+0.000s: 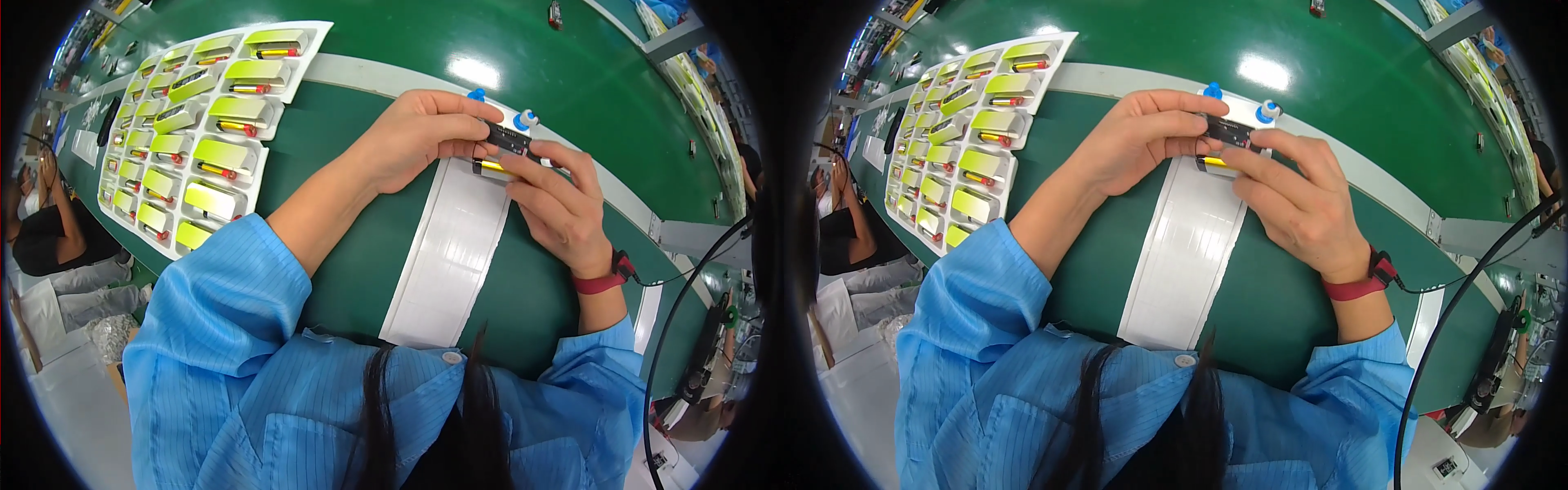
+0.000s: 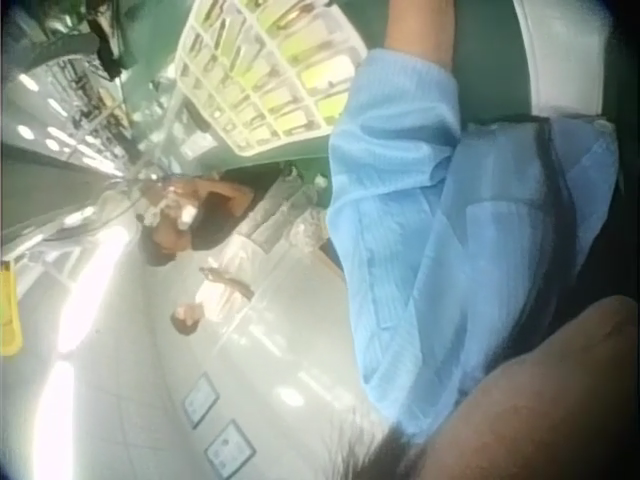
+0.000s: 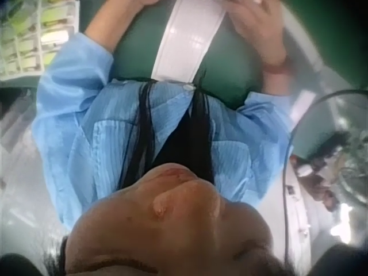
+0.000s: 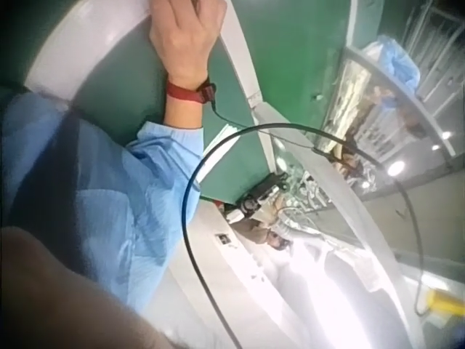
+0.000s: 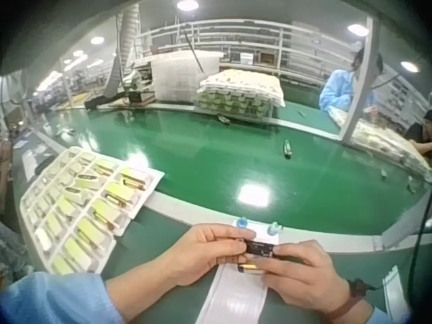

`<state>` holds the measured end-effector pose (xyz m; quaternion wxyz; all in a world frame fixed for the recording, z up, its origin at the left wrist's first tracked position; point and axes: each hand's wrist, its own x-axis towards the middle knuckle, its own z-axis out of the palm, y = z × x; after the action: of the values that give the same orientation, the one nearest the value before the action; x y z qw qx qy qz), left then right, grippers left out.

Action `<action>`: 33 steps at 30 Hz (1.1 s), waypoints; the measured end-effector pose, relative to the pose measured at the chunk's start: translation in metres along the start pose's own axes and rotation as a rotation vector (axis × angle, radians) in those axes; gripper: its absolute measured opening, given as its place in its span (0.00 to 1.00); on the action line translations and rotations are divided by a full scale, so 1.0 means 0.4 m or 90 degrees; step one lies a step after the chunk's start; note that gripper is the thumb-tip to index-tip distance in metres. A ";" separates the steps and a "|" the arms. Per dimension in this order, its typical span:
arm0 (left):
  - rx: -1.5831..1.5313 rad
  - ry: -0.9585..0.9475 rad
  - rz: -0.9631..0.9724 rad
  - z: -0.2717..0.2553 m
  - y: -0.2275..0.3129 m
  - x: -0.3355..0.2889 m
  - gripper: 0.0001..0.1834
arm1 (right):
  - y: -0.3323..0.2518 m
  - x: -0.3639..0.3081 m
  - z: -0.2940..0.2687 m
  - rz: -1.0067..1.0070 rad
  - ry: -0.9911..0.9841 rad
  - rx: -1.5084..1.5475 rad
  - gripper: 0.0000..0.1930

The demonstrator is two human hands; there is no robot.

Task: The person assembles electronic components by hand, placing batteries into small yellow electronic housings and applying adhesive strips to them.

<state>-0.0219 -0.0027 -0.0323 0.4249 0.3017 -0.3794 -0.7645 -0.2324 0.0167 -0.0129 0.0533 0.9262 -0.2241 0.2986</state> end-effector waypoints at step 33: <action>0.286 -0.179 -0.134 0.025 -0.017 -0.017 0.08 | 0.008 0.083 0.041 0.598 -0.091 0.200 0.15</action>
<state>-0.0295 0.0089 -0.0317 0.2093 0.3172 -0.5611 -0.7353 -0.2013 -0.0026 -0.0074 -0.2427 0.7403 -0.5720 0.2565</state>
